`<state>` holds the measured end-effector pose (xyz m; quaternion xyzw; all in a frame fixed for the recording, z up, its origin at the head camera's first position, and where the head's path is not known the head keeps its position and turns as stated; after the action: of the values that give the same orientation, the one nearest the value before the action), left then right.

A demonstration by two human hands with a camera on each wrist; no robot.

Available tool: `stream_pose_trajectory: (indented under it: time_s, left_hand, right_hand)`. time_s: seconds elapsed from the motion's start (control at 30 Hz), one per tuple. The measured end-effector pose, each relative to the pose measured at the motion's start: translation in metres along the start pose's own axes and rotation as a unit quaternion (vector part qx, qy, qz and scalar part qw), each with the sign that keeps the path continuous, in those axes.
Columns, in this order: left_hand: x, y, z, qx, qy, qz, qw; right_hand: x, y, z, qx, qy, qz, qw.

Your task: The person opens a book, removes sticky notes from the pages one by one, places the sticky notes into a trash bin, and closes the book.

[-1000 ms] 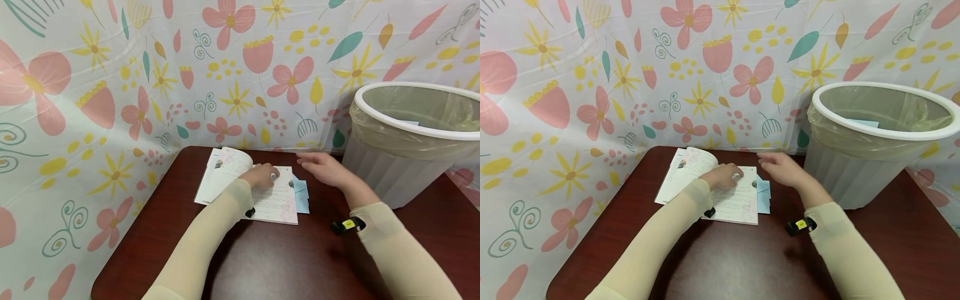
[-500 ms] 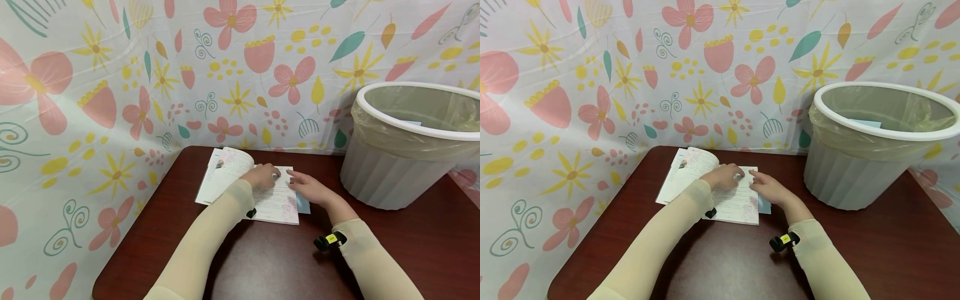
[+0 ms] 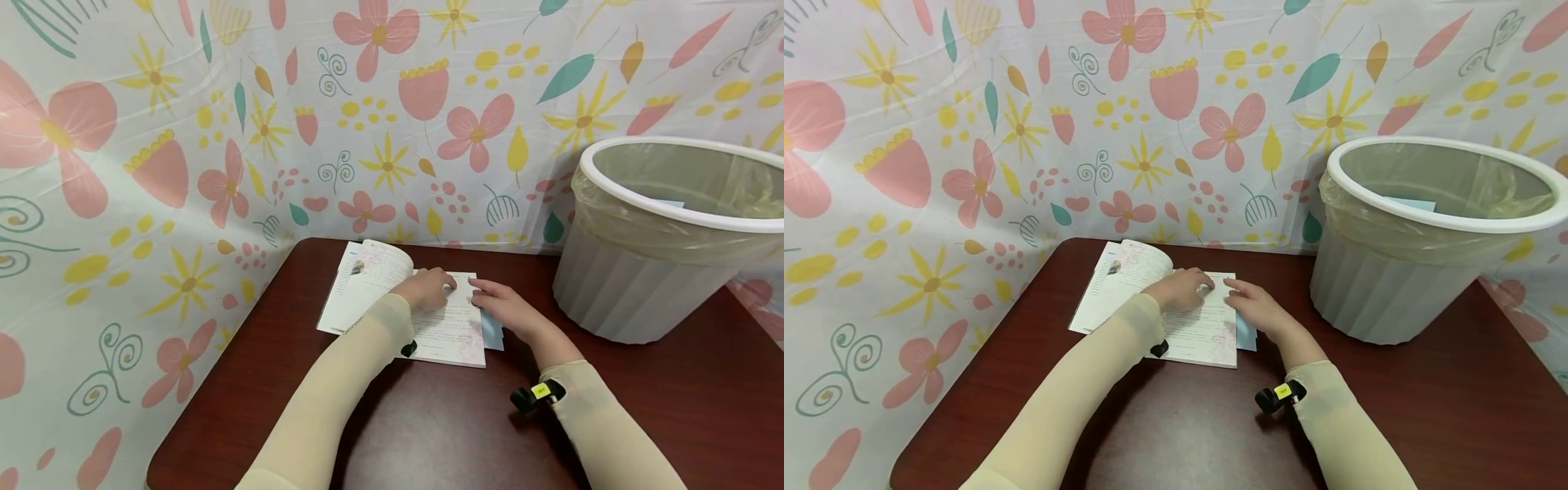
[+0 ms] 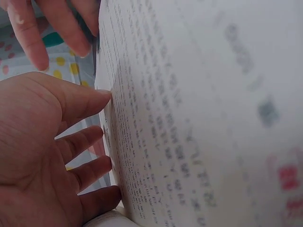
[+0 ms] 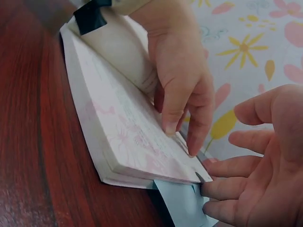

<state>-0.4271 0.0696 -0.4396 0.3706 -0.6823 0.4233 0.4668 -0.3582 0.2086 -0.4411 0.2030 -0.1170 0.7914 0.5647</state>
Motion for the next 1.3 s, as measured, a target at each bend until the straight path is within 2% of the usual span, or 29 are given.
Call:
stream_pose_trajectory:
  time_s: [0.13,0.33,0.5,0.63,0.73,0.93,1.1,1.3]
  left_hand:
    - [0.001,0.0,0.0,0.001,-0.003,0.001,1.0]
    - [0.001,-0.002,0.0,0.003,-0.01,0.004,0.9999]
    - [0.004,-0.002,0.0,-0.001,-0.018,0.0,0.9998]
    - [0.006,-0.001,0.002,-0.002,-0.061,0.001,0.9982]
    - [0.008,0.002,0.005,-0.002,-0.12,-0.001,0.9927]
    - [0.019,0.005,0.015,-0.014,-0.224,-0.016,0.9744]
    - [0.028,0.0,0.023,-0.031,-0.251,-0.012,0.9673]
    - [0.035,-0.011,0.029,-0.049,-0.274,0.013,0.9602]
  right_hand:
    - [0.002,0.0,-0.006,-0.017,0.059,-0.016,0.998]
    - [0.005,-0.003,-0.007,-0.016,0.133,-0.021,0.9908]
    - [0.009,-0.003,-0.007,-0.016,0.15,-0.026,0.9883]
    - [0.01,-0.003,-0.005,-0.009,0.159,-0.033,0.9866]
    - [0.012,-0.003,-0.001,-0.003,0.174,-0.043,0.9837]
    - [0.014,-0.003,0.007,0.002,0.214,-0.064,0.9749]
    - [0.015,-0.004,0.011,-0.007,0.265,-0.092,0.9598]
    - [0.013,-0.002,0.015,-0.017,0.327,-0.128,0.9363]
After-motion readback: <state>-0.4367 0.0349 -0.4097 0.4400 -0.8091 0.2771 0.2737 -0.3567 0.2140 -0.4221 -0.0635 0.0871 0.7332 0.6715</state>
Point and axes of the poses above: each hand's wrist, its own y-axis towards the middle knuckle, its own x-axis out of the back of the hand, z = x × y, the point moved 8 cm from there along y, towards the middle knuckle, and after that the axes turned 13 degrees about x, right-handed, at the moved point
